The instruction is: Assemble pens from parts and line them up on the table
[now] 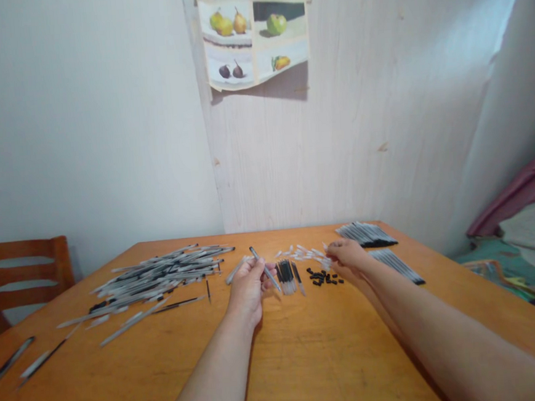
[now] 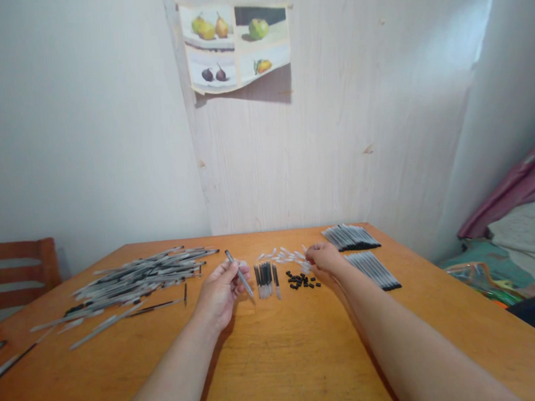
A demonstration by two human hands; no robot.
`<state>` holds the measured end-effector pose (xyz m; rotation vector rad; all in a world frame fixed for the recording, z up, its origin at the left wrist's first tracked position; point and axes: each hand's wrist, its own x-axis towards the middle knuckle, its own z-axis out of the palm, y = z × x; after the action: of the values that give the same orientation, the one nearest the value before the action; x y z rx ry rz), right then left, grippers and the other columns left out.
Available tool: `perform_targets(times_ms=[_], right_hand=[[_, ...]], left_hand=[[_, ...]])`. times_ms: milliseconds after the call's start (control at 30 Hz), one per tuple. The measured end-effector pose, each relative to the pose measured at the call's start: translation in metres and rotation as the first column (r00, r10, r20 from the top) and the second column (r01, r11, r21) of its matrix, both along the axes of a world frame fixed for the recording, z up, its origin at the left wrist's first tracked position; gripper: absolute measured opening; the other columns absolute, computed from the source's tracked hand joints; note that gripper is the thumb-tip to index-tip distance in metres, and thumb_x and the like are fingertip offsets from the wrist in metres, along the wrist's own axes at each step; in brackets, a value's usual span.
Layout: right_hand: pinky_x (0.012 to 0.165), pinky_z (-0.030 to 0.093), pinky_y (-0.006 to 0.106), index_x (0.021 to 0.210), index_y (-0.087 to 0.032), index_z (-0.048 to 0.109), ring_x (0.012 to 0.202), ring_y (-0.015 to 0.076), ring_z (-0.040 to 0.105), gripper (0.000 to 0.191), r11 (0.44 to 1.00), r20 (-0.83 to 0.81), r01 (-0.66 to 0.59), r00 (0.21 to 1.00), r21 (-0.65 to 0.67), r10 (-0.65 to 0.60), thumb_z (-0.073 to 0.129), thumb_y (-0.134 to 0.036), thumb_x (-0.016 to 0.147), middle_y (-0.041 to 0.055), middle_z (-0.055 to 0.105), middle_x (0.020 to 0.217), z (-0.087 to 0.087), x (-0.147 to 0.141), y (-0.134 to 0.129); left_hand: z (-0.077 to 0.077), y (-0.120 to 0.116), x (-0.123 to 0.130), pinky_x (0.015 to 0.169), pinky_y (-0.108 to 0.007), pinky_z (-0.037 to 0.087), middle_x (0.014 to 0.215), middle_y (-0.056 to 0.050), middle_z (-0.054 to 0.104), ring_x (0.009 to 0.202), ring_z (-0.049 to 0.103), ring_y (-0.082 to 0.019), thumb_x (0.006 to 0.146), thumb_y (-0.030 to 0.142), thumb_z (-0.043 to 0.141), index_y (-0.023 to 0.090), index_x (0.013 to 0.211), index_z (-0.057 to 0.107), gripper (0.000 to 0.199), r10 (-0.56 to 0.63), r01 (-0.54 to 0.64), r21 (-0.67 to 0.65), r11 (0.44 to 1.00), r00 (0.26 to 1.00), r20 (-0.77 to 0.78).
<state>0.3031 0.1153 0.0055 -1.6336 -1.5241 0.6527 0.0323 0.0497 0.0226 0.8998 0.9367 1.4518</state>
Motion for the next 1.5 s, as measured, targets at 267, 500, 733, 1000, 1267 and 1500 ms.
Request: perform_targets(times_ms=[267,500,733,1000,1267,1500], right_hand=[[0.049,0.04,0.018,0.075,-0.016,0.06,0.055,0.0083,0.051,0.019,0.933,-0.461,-0.355,0.839,-0.06,0.29,0.066,-0.034,0.073,0.0022,0.062,0.067,0.02,-0.057,-0.076],[0.042,0.034,0.019,0.078,-0.016,0.057,0.045,0.0083,0.048,0.02,0.898,-0.624,-0.433,0.723,-0.075,0.297,0.067,-0.032,0.073,-0.0007,0.058,0.055,0.01,-0.105,-0.117],[0.043,0.034,0.02,0.081,-0.016,0.055,0.046,0.0079,0.049,0.023,0.896,-0.671,-0.444,0.671,-0.023,0.315,0.069,-0.034,0.075,-0.0008,0.059,0.059,-0.005,-0.11,-0.113],[0.044,0.036,0.02,0.082,-0.016,0.056,0.048,0.008,0.05,0.026,0.889,-0.686,-0.457,0.653,-0.018,0.321,0.071,-0.036,0.074,-0.0003,0.059,0.061,-0.004,-0.111,-0.114],[0.044,0.033,0.021,0.079,-0.017,0.055,0.045,0.0071,0.046,0.023,0.908,-0.706,-0.418,0.652,-0.029,0.278,0.07,-0.032,0.071,-0.0017,0.057,0.058,0.001,-0.114,-0.114],[0.045,0.031,0.022,0.078,-0.017,0.055,0.045,0.0073,0.042,0.029,0.921,-0.695,-0.389,0.658,0.015,0.289,0.071,-0.04,0.071,-0.0035,0.054,0.054,0.003,-0.113,-0.115]], left_hand=[[0.008,-0.002,-0.003,0.056,-0.017,0.049,0.085,-0.008,0.071,0.074,0.068,-0.013,0.083,0.024,0.066,0.015,0.087,0.058,0.012,0.031,-0.031,-0.004,1.0,0.991,0.132],[0.009,-0.005,-0.001,0.057,-0.017,0.048,0.085,-0.008,0.071,0.074,0.068,-0.013,0.082,0.025,0.067,0.015,0.086,0.058,0.014,0.016,-0.016,-0.002,1.0,0.988,0.154],[0.008,-0.006,0.002,0.061,-0.021,0.051,0.084,-0.008,0.071,0.075,0.069,-0.014,0.083,0.028,0.067,0.017,0.087,0.056,0.017,-0.009,0.007,0.016,1.0,0.991,0.136],[0.007,-0.008,0.005,0.061,-0.022,0.051,0.087,-0.008,0.072,0.074,0.069,-0.015,0.082,0.031,0.068,0.017,0.089,0.056,0.02,-0.018,0.017,0.013,1.0,0.995,0.099],[0.005,-0.011,0.01,0.059,-0.021,0.052,0.088,-0.008,0.071,0.072,0.069,-0.014,0.084,0.03,0.067,0.016,0.091,0.057,0.019,-0.053,0.052,0.023,0.998,0.998,0.042],[0.008,-0.017,0.014,0.061,-0.021,0.054,0.087,-0.009,0.071,0.071,0.068,-0.013,0.081,0.029,0.071,0.015,0.088,0.059,0.02,-0.099,0.099,0.02,0.995,0.995,-0.002]])
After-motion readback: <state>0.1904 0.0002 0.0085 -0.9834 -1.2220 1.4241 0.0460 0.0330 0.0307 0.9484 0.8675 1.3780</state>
